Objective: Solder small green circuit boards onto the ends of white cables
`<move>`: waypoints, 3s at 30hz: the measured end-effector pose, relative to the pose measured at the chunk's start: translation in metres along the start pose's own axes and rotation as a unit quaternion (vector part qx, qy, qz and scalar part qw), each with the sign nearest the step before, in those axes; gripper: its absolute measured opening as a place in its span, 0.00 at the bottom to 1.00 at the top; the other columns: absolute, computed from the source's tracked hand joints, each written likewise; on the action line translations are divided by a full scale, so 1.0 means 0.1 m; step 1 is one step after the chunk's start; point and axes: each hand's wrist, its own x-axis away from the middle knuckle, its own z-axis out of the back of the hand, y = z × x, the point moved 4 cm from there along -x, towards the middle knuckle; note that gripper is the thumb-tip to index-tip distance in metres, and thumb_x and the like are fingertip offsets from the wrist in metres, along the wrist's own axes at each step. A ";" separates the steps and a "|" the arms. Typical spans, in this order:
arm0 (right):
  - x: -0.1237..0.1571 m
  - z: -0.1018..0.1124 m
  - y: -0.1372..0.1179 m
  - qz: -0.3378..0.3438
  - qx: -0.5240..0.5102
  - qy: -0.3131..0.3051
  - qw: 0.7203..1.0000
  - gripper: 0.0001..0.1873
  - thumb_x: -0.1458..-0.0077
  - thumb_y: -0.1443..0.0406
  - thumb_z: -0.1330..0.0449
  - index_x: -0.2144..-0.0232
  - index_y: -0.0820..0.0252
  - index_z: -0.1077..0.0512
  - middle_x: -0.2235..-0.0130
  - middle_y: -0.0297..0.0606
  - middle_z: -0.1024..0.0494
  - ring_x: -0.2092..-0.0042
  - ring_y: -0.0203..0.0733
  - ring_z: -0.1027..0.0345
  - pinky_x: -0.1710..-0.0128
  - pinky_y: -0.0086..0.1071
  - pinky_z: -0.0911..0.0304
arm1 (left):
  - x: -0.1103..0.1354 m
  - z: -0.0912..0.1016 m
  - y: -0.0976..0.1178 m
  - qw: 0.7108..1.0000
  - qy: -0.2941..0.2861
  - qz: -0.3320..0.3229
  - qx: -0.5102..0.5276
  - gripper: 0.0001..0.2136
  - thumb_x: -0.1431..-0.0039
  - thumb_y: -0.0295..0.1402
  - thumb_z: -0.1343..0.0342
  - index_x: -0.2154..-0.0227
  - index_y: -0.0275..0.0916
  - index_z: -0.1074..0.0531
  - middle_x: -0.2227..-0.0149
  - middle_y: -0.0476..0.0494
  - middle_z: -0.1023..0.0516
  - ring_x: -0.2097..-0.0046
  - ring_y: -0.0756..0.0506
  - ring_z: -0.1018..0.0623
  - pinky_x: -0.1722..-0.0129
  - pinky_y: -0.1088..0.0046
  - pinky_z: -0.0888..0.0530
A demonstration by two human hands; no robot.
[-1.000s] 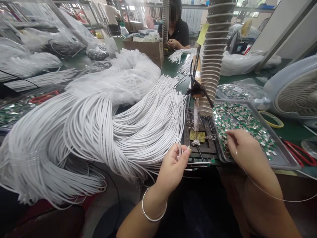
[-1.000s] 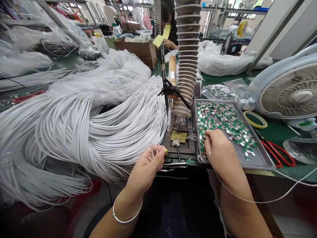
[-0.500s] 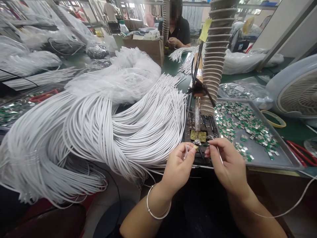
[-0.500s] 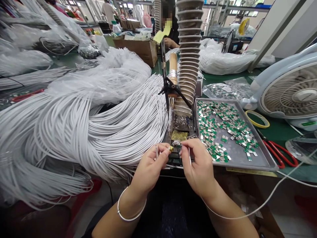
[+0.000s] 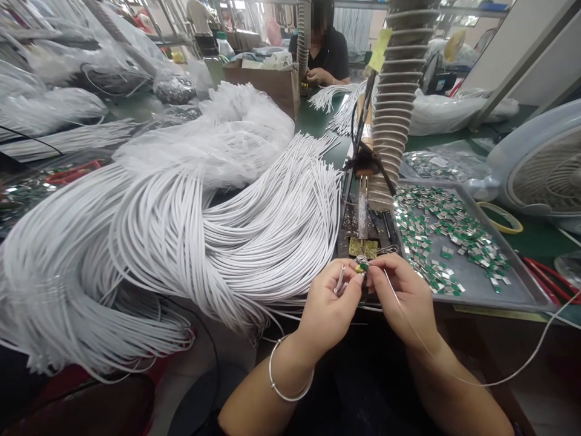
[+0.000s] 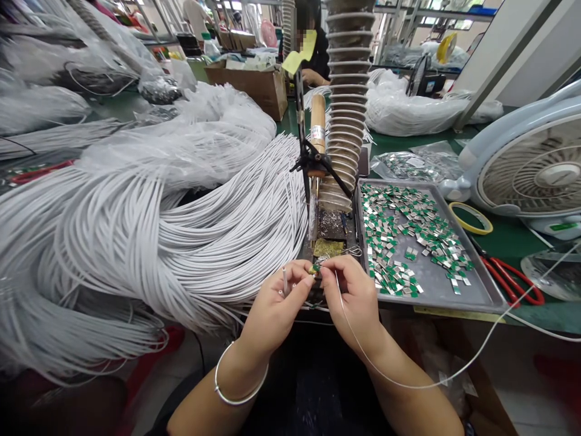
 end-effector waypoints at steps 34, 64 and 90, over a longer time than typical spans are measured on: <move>0.23 -0.03 0.02 0.140 0.037 0.134 0.980 0.15 0.42 0.70 0.51 0.54 0.56 0.33 0.61 0.42 0.22 0.64 0.41 0.25 0.65 0.39 0.26 | -0.05 -0.01 -0.02 0.992 0.058 0.079 0.080 0.09 0.46 0.31 0.46 0.79 0.37 0.37 0.64 0.48 0.29 0.67 0.53 0.31 0.67 0.79 0.34; 0.15 -0.01 -0.09 0.240 0.065 0.135 0.959 0.16 0.46 0.76 0.46 0.56 0.60 0.30 0.59 0.44 0.24 0.57 0.41 0.28 0.59 0.37 0.29 | -0.08 -0.06 0.10 0.986 0.051 0.090 0.133 0.10 0.45 0.27 0.47 0.80 0.37 0.38 0.65 0.51 0.30 0.76 0.58 0.37 0.67 0.81 0.33; 0.14 -0.01 -0.08 0.238 0.084 0.136 0.958 0.16 0.47 0.75 0.45 0.57 0.59 0.29 0.59 0.43 0.24 0.57 0.41 0.29 0.59 0.37 0.29 | -0.09 -0.05 0.14 0.989 0.050 0.082 0.116 0.10 0.45 0.28 0.47 0.80 0.37 0.39 0.66 0.51 0.30 0.73 0.57 0.35 0.67 0.81 0.33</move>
